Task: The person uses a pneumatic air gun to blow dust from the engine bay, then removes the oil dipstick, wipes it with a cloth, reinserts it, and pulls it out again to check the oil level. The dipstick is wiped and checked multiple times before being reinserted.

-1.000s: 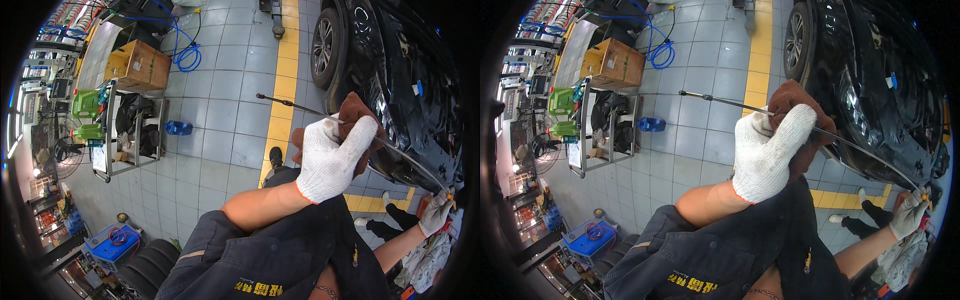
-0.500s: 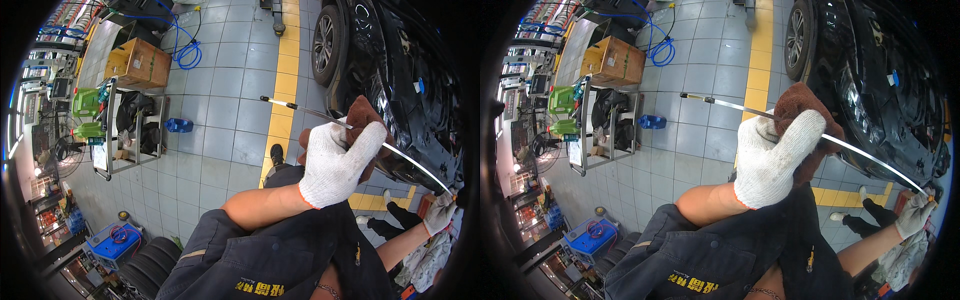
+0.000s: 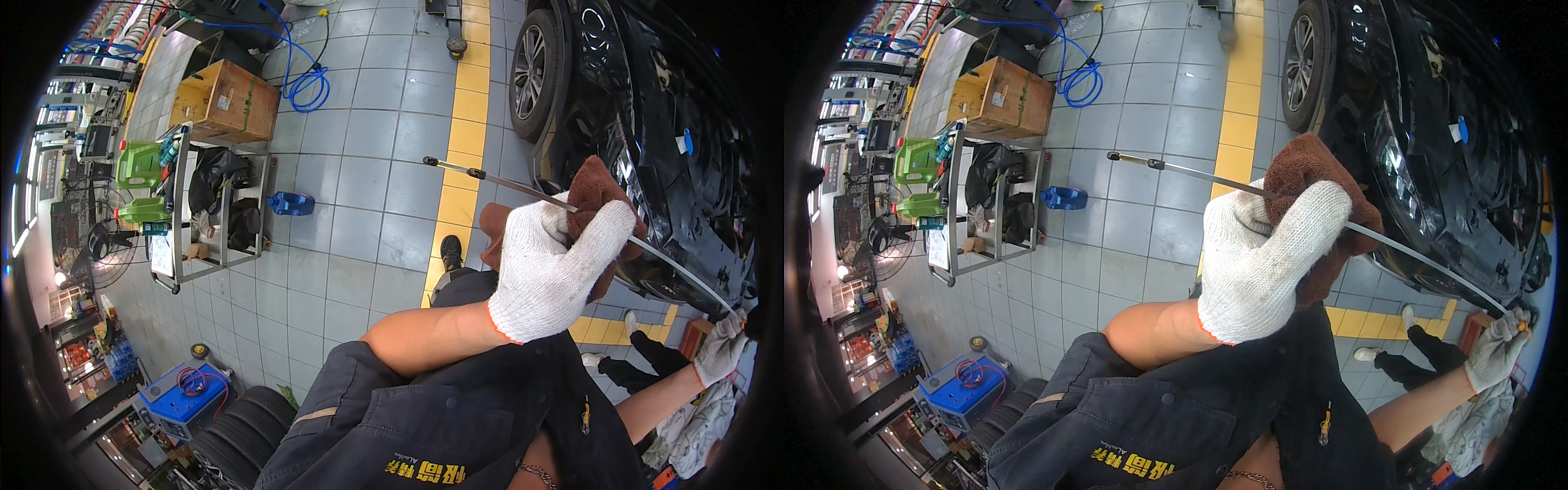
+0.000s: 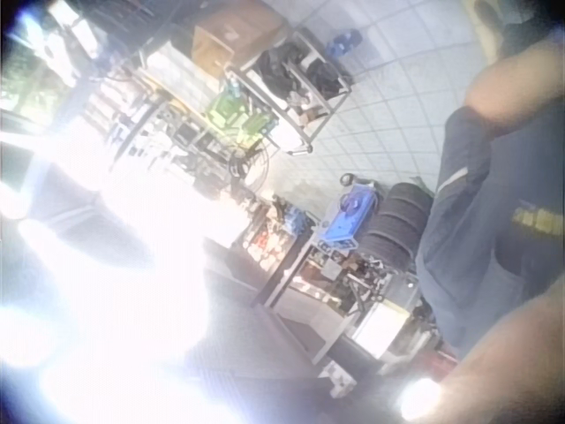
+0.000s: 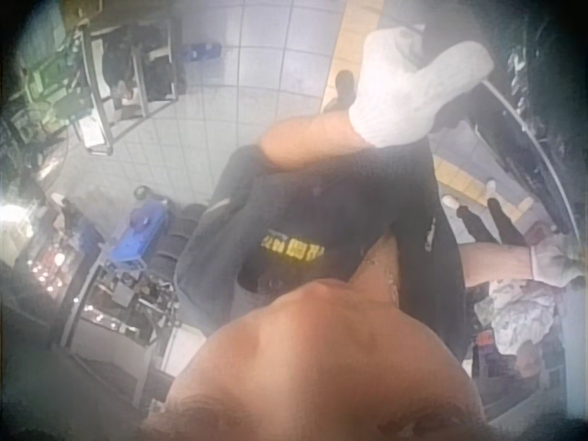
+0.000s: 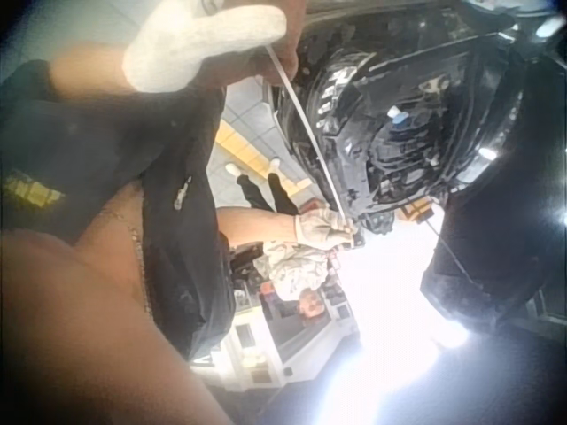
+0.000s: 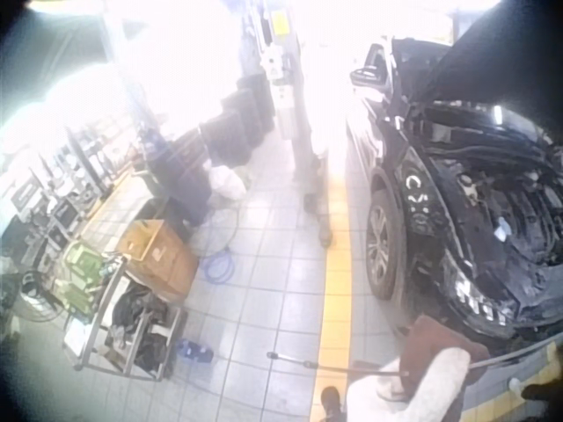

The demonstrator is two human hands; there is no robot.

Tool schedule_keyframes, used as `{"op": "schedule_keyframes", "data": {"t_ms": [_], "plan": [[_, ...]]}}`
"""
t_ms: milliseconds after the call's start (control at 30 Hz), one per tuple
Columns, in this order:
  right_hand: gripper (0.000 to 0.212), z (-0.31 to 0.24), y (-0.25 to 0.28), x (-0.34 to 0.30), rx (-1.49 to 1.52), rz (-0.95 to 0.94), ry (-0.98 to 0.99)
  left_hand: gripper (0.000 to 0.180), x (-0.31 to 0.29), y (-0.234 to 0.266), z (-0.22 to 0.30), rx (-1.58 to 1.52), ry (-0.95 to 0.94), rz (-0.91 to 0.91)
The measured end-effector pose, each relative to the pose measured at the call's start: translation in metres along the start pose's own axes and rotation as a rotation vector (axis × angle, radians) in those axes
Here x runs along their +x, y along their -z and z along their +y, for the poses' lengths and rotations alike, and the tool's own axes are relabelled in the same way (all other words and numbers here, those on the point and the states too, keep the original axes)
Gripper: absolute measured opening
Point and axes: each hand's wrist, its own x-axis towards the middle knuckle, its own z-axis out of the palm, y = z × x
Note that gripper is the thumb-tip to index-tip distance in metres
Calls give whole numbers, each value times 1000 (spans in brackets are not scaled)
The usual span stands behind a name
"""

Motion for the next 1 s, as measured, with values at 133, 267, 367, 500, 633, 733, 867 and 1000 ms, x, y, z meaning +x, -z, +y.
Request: {"op": "schedule_keyframes", "data": {"t_ms": [133,267,367,500,633,733,867,1000], "plan": [[24,1,-3,1,-44,-15,12,21,2,0,2,48,-109,-37],[23,1,-4,2,-31,-26,-8,20,-3,2,9,137,-100,-29],[24,0,-1,3,-22,-26,-12,20,-2,2,11,176,-136,-38],[24,0,3,3,-21,-27,-21,20,2,2,8,53,-110,-9],[24,-1,5,3,-3,4,5,21,0,5,5,60,-13,-29],[25,-1,6,4,-7,9,15,23,-1,4,2,25,-45,19],[27,0,6,5,-30,-2,16,25,1,6,2,66,-27,-16],[27,2,4,6,-41,0,22,26,2,6,3,80,-10,-8]]}}
